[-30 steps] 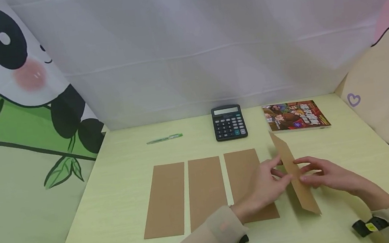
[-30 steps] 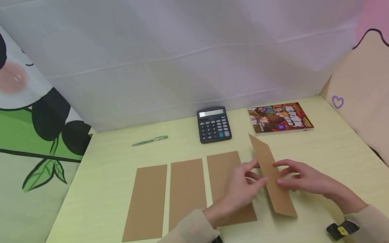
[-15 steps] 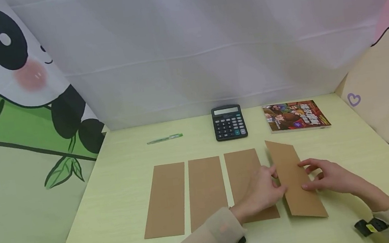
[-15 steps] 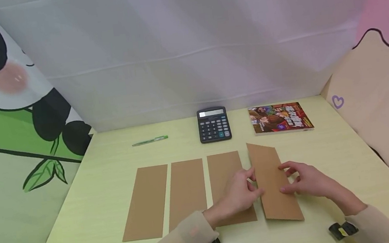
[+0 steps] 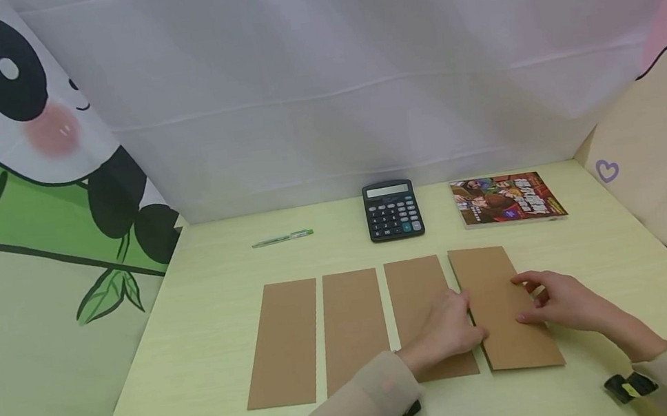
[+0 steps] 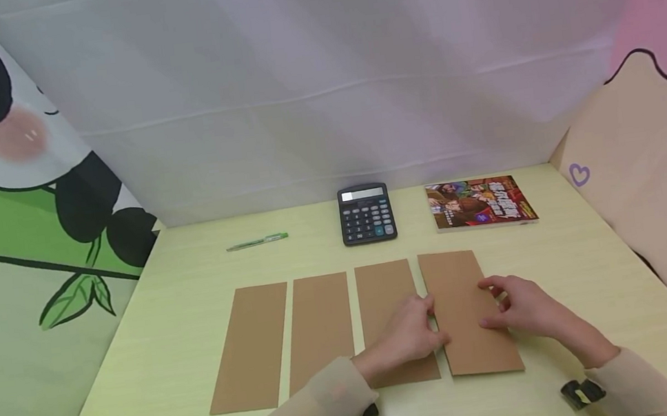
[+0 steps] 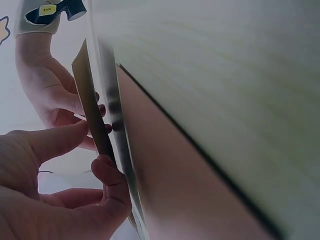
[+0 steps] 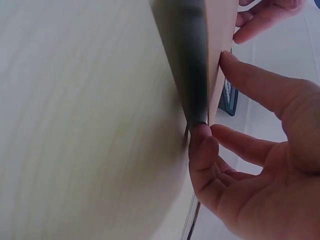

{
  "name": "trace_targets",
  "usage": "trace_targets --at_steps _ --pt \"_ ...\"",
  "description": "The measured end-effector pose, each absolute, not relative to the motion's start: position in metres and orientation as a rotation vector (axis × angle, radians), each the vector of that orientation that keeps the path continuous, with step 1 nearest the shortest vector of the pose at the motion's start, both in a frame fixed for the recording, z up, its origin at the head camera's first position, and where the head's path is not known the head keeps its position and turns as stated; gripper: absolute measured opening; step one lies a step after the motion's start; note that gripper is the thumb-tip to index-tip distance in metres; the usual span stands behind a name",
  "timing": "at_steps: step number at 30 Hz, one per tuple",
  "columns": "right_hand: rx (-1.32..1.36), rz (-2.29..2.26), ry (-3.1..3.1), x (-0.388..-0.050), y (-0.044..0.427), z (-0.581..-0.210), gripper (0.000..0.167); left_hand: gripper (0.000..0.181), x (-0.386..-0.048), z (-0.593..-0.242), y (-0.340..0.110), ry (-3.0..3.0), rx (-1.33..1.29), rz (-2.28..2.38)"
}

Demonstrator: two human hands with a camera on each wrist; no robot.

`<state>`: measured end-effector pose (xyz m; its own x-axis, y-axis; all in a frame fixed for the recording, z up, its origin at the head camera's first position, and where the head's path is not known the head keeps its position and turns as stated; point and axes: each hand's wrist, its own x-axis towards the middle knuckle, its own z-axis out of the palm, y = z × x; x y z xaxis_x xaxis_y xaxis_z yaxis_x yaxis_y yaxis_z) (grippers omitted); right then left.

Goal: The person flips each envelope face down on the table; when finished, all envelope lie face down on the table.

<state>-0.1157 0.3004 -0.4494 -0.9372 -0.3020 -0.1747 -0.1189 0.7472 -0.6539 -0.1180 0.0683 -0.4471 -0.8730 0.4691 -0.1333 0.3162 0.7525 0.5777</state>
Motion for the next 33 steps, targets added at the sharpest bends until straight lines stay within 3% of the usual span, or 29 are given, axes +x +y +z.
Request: trace_targets --at_steps 33 --pt "-0.243 -0.87 2.749 -0.12 0.292 -0.451 0.069 0.029 -0.126 -0.454 0.083 2.748 0.64 0.529"
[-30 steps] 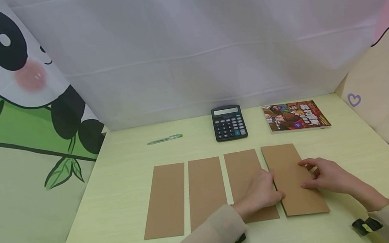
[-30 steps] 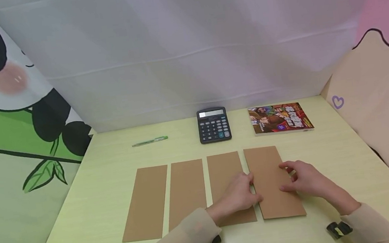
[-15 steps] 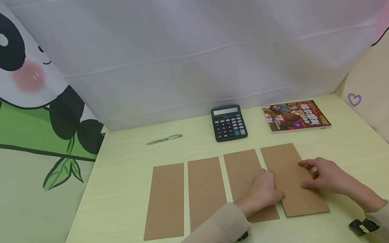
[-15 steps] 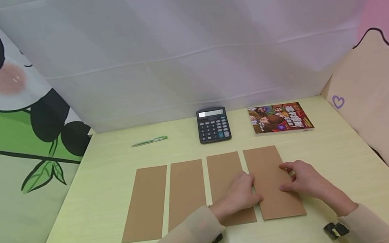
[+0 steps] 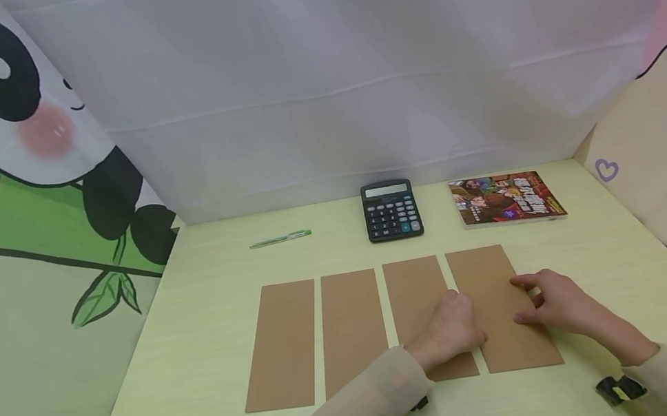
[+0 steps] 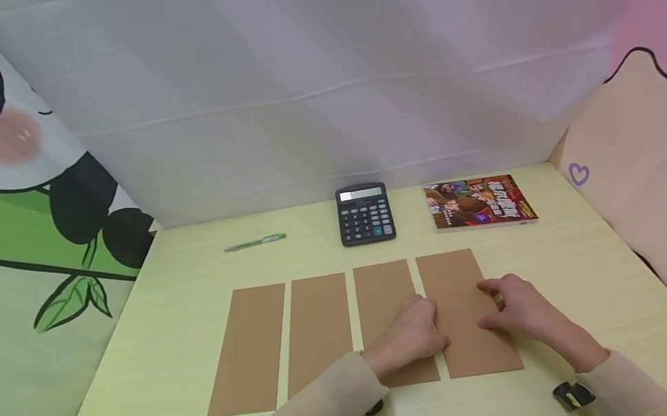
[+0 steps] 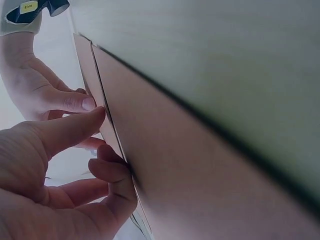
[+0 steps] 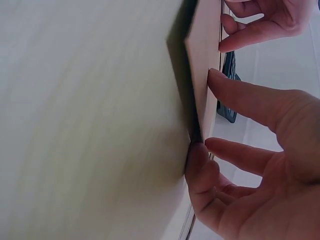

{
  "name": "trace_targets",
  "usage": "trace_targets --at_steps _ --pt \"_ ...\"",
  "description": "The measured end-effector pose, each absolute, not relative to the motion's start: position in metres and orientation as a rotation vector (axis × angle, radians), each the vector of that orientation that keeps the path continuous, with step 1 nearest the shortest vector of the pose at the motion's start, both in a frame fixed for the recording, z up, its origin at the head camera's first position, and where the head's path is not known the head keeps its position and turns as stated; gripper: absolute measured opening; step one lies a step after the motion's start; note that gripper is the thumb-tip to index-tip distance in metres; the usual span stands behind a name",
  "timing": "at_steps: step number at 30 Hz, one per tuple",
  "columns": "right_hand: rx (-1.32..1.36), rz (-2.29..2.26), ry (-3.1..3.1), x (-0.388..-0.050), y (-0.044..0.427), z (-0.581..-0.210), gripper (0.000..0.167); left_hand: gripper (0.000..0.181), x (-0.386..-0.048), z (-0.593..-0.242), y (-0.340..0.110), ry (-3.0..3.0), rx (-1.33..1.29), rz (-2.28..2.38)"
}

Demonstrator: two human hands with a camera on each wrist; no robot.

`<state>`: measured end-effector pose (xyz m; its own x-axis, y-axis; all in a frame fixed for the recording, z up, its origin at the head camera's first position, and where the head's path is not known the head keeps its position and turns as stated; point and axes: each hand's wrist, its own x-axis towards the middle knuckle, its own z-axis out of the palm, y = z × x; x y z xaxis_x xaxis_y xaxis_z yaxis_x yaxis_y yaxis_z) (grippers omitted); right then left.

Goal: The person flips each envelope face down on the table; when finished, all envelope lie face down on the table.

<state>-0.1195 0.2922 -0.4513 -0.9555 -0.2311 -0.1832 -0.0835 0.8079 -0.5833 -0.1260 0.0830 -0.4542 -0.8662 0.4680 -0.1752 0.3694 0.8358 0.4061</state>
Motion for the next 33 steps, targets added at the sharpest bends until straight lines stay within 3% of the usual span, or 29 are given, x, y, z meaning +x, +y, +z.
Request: trace_targets --at_steps 14,30,33 --pt "-0.279 -0.877 2.77 -0.12 0.297 -0.454 0.067 0.03 -0.13 -0.449 0.077 2.717 0.523 0.665" --pt "-0.317 -0.908 2.719 -0.122 0.305 -0.453 0.069 0.031 -0.131 -0.432 0.017 2.637 0.586 1.065" --pt "-0.314 -0.9 2.737 -0.122 0.307 -0.451 0.07 0.047 -0.128 -0.428 -0.002 2.639 0.571 1.071"
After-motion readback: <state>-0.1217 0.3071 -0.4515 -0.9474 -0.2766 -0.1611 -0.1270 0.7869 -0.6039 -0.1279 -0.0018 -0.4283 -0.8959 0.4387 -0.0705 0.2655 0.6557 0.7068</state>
